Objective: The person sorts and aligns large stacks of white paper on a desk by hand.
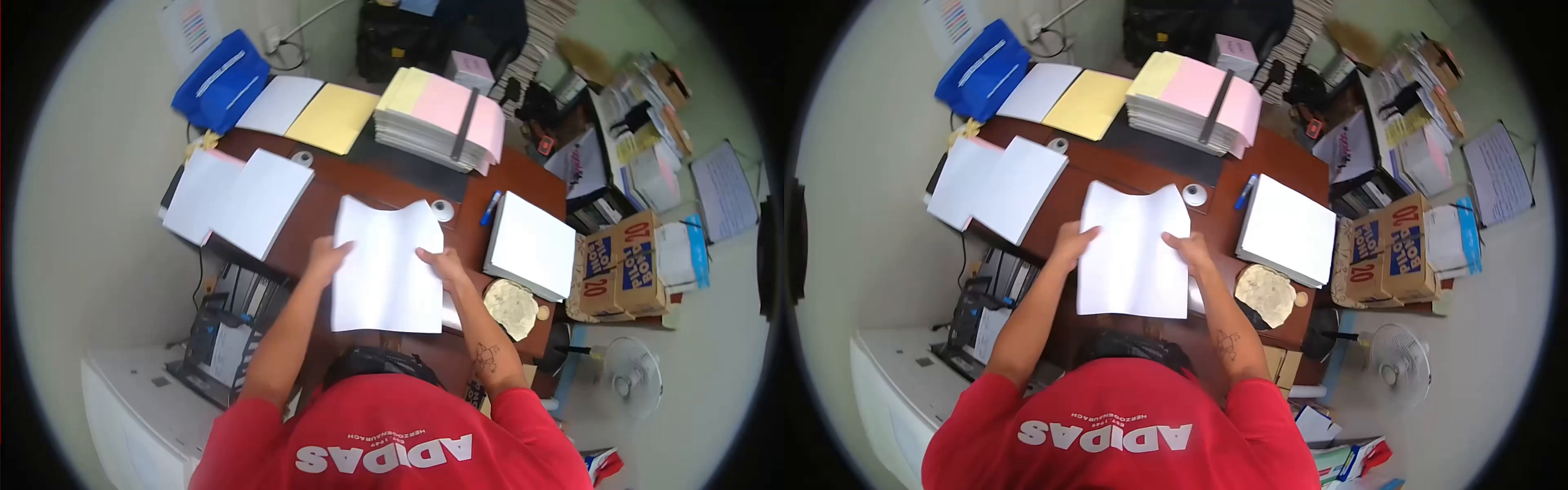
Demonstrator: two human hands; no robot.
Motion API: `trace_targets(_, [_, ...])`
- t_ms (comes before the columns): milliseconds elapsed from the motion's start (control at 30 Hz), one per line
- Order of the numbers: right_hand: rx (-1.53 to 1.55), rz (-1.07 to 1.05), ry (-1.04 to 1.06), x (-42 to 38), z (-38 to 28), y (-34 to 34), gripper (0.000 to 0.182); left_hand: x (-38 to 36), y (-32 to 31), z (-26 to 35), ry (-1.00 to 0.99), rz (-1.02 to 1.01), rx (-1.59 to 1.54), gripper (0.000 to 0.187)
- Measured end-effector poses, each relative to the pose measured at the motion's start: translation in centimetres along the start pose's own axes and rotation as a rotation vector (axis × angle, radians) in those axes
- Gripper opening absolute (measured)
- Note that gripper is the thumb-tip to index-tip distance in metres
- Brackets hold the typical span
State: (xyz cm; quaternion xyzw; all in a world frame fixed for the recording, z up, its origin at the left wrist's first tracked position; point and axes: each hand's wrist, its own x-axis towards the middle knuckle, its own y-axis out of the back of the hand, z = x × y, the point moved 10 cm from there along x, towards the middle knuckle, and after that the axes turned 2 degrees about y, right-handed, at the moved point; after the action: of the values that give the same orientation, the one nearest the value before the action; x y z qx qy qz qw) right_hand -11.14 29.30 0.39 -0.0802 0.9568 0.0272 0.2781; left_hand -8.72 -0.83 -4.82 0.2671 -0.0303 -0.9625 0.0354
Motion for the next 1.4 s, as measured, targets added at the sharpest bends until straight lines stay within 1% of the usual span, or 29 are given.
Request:
trace_targets(67, [-0.085, 0.191, -0.182, 0.1, 6.1, 1.5, 0.050, -0.4, 0.4, -1.3, 0.043, -0.066, 0.121, 0.049])
trace_targets(100, [-0.235, 0.187, -0.057, 4.3, 5.7, 5.2, 0.052, 1.3, -2.6, 1.2, 0.010, -0.092, 0.225, 0.053])
trace_targets(167, [-0.799, 0.236, 0.054, 0.6, 2.3, 4.0, 0.049, 1.3, -1.6, -1.4, 0.026, 0.116, 0.681, 0.049])
trace_targets(200, [-0.789, 0.242, 0.049, 0.1, 1.2, 3.2, 0.049, -1.9, -3.2, 2.6, 0.068, 0.073, 0.758, 0.045])
trace_targets(267, [-0.888, 0.193, -0.005, 0.0, -0.7, 1.8, 0.048, -3.6, -6.7, 7.2, 0.012, 0.048, 0.797, 0.045])
trace_targets(300, [-0.888, 0.193, -0.007, -1.0, -1.8, 1.1, 0.048, -4.3, -8.3, 8.9, -0.040, 0.031, 0.825, 0.044])
trace_targets(367, [-0.418, -0.008, 0.128, -2.0, -4.5, -2.1, 0.050, -4.3, -9.1, 10.7, -0.119, 0.029, 0.831, 0.046])
trace_targets(400, [-0.274, 0.034, 0.119, -2.2, -4.7, -1.0, 0.043, -3.2, -7.8, 9.9, -0.082, -0.044, 0.679, 0.046])
trace_targets(433, [-0.048, -0.016, -0.001, -1.5, -2.5, 0.5, 0.040, -2.2, -6.4, 9.0, -0.045, -0.118, 0.528, 0.046])
trace_targets(467, [0.252, -0.080, -0.022, -1.7, -1.8, 1.3, 0.040, -2.0, -4.9, 7.8, 0.004, -0.185, 0.144, 0.043])
trace_targets(500, [0.552, -0.144, -0.048, -2.3, -1.1, 1.7, 0.041, -2.6, -3.8, 6.6, 0.100, -0.237, -0.102, 0.039])
trace_targets(533, [0.681, -0.179, -0.090, -2.5, -0.5, 1.8, 0.041, -2.6, -3.2, 5.1, 0.139, -0.206, -0.153, 0.039])
trace_targets(567, [0.684, -0.179, -0.087, -2.2, -0.2, 1.8, 0.041, -2.5, -3.0, 3.7, 0.176, -0.175, -0.204, 0.040])
trace_targets(600, [0.436, -0.155, -0.076, -1.8, 0.4, 2.2, 0.040, -1.5, -3.1, 1.6, 0.176, -0.175, -0.202, 0.040])
trace_targets(633, [0.187, -0.130, -0.065, -1.2, 1.2, 2.6, 0.039, 0.3, -2.5, -0.8, 0.135, -0.102, 0.024, 0.042])
trace_targets(667, [-0.376, -0.076, -0.050, 1.2, 3.8, 3.6, 0.043, 1.4, -1.7, -1.7, 0.091, -0.026, 0.249, 0.044])
trace_targets(700, [-0.539, -0.025, -0.013, 1.6, 3.3, 3.2, 0.049, 1.6, -1.9, -1.4, 0.089, -0.020, 0.247, 0.044])
trace_targets(767, [-0.793, 0.176, 0.096, 1.1, 1.8, 4.4, 0.048, 1.8, -2.2, -1.7, 0.128, -0.021, 0.258, 0.046])
trace_targets(800, [-0.800, 0.158, 0.097, 1.6, 2.0, 4.3, 0.048, 1.3, -2.6, -1.4, 0.185, -0.082, 0.177, 0.048])
trace_targets(900, [-0.800, 0.125, 0.069, 4.0, 1.6, 5.3, 0.054, 3.4, -1.2, -3.7, 0.159, 0.005, 0.278, 0.050])
trace_targets(967, [-0.140, -0.049, -0.237, 5.0, 3.8, 4.8, 0.052, 1.9, -2.2, -2.5, 0.149, -0.060, 0.265, 0.055])
trace_targets(1000, [-0.054, 0.027, -0.227, 5.6, 3.2, 5.1, 0.042, 1.5, -1.9, -0.9, -0.020, 0.035, 0.505, 0.053])
trace_targets(1033, [-0.054, 0.022, -0.219, 6.1, 2.8, 4.4, 0.042, 1.1, -1.9, 1.0, -0.189, 0.133, 0.745, 0.052])
trace_targets(1100, [-0.311, 0.145, 0.079, 6.8, 0.3, 4.2, 0.039, 0.7, -1.9, 0.3, -0.168, 0.149, 0.735, 0.046])
trace_targets(1167, [-0.549, 0.288, 0.551, 0.8, -6.3, 1.5, 0.044, 1.0, -2.0, -2.5, 0.047, 0.049, 0.256, 0.037])
trace_targets(1200, [-0.595, 0.308, 0.878, -1.6, -7.1, -0.1, 0.049, 0.9, -1.9, -2.7, 0.055, 0.049, 0.256, 0.037])
trace_targets(1300, [-0.967, 0.068, 1.021, -4.9, -4.4, -5.0, 0.064, 1.2, -1.7, -4.1, 0.131, 0.048, 0.141, 0.037])
trace_targets(1333, [-0.968, 0.060, 1.013, -5.1, -4.2, -5.2, 0.064, 1.7, -1.6, -4.5, 0.114, 0.054, 0.151, 0.036])
trace_targets(1400, [-1.192, 0.047, 0.863, -4.5, -2.9, -5.9, 0.087, 2.0, -1.5, -4.8, 0.112, 0.067, 0.160, 0.035])
